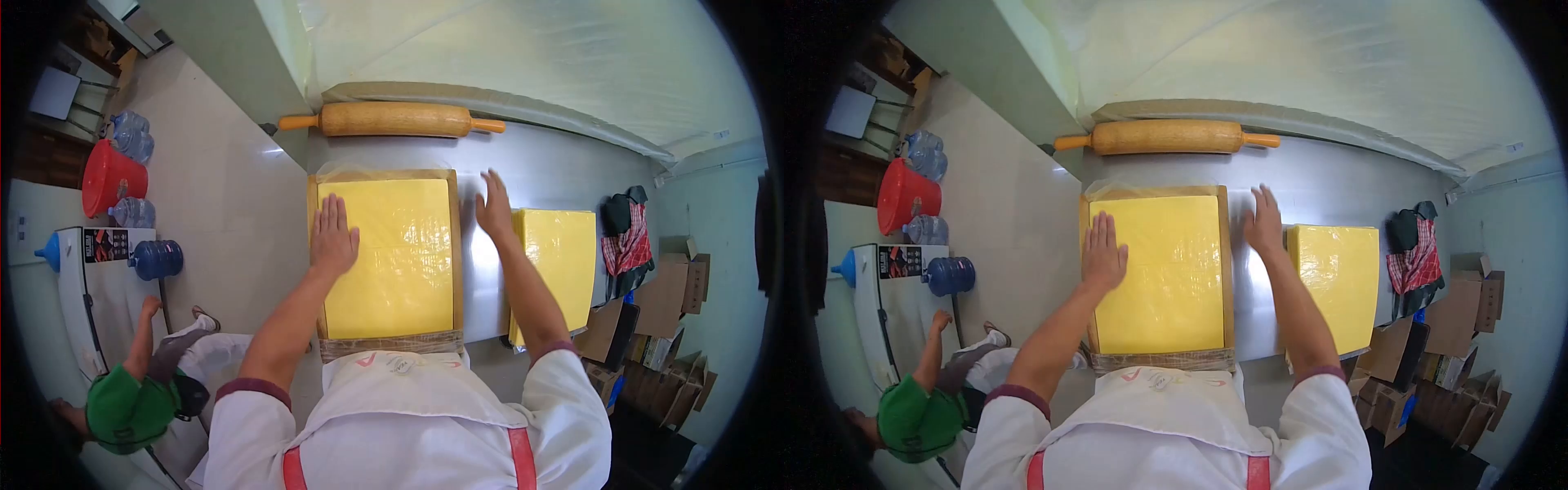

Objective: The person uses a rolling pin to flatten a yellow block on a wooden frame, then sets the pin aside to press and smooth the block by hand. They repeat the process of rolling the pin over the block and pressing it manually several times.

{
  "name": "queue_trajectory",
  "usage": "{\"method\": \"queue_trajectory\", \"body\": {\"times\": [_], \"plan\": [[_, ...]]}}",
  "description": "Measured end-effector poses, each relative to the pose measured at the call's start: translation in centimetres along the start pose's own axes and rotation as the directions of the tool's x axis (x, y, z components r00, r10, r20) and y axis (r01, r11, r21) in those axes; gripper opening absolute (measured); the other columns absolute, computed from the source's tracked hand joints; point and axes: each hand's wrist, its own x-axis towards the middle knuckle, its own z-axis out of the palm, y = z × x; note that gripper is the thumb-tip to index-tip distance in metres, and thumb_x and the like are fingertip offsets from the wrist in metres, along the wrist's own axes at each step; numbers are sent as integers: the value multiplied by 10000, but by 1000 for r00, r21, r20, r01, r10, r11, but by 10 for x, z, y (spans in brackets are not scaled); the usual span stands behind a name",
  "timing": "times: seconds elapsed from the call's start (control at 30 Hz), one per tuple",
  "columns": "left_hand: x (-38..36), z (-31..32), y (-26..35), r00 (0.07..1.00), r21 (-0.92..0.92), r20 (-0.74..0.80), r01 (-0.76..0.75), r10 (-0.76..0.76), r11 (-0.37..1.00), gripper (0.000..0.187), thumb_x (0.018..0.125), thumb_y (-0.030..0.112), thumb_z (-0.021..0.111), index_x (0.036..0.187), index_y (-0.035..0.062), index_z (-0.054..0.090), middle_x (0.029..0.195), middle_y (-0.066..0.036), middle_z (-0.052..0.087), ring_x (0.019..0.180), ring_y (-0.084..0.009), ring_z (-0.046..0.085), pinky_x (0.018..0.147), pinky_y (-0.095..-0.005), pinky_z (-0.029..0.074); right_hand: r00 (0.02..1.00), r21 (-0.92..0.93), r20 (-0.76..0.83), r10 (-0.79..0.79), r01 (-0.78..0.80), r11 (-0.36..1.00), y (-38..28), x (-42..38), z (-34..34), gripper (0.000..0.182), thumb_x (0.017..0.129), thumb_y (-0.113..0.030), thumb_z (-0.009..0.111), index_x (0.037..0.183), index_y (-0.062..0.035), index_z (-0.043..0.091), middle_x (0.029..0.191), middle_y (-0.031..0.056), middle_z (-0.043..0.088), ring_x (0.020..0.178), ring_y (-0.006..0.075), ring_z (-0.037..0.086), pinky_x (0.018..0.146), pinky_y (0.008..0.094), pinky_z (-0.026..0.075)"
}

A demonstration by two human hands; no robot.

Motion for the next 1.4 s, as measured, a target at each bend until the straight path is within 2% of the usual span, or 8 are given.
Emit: {"method": "queue_trajectory", "body": {"times": [0.2,0.37,0.53,0.63,0.73,0.93,1.17,1.4], "plan": [[75,-8,-19,1000,-15,-24,-7,6,1000,711,991,305,461,1546,-19,156,1621,-221,141,1513,-332,128,1221,-464,124,982,-446,83,-171,190,875,40,152,17,477,831,-31,532,1307,-58,537,1421,178,506,1334,361,455,1085,489,386],[112,-10,-96,916,-164,-367,106,-160,981,733,925,241,572,1524,-5,230,1597,-209,223,1481,-349,224,1191,-499,206,932,-464,353,86,95,881,22,195,-4,194,821,-268,607,906,-149,735,858,143,723,839,346,698,733,458,546],[125,-125,-93,852,221,-490,-82,183,972,637,845,195,644,1418,24,425,1423,-183,475,1368,-325,404,1176,-504,230,923,-474,375,84,113,873,-5,140,-55,185,816,-304,610,864,-168,725,823,120,721,776,346,693,664,458,541],[89,-134,-93,950,259,-185,-200,252,945,287,820,180,662,1087,79,629,1074,-145,660,1088,-290,613,1051,-469,403,901,-441,413,131,72,895,-27,65,-74,146,796,-298,630,848,-209,733,786,88,712,762,321,686,673,440,529],[29,-110,-97,984,179,38,-181,177,967,125,782,187,663,723,94,603,648,-128,636,601,-346,641,569,-490,484,828,-447,530,185,88,890,-33,-11,-64,181,784,-336,652,811,-178,736,732,100,703,705,310,690,635,425,530],[-33,-65,-105,944,63,326,-75,51,995,182,726,279,706,771,104,683,702,-146,676,661,-352,676,623,-462,530,844,-339,536,41,170,925,-32,-59,-49,111,743,-303,685,736,-193,687,669,91,687,609,276,676,626,406,526],[135,-98,-113,981,178,193,-16,-19,984,195,771,300,696,794,107,702,776,-137,705,743,-367,682,650,-474,528,899,-487,432,69,169,857,-8,120,-7,322,705,-500,727,759,-182,719,689,84,692,658,281,686,628,429,523],[187,-44,-129,995,217,82,34,-53,976,135,748,225,700,793,98,690,792,-142,708,781,-324,687,740,-441,509,928,-443,374,1,177,879,18,160,32,185,774,-328,637,776,-158,709,742,112,709,714,310,698,692,424,518]]}}
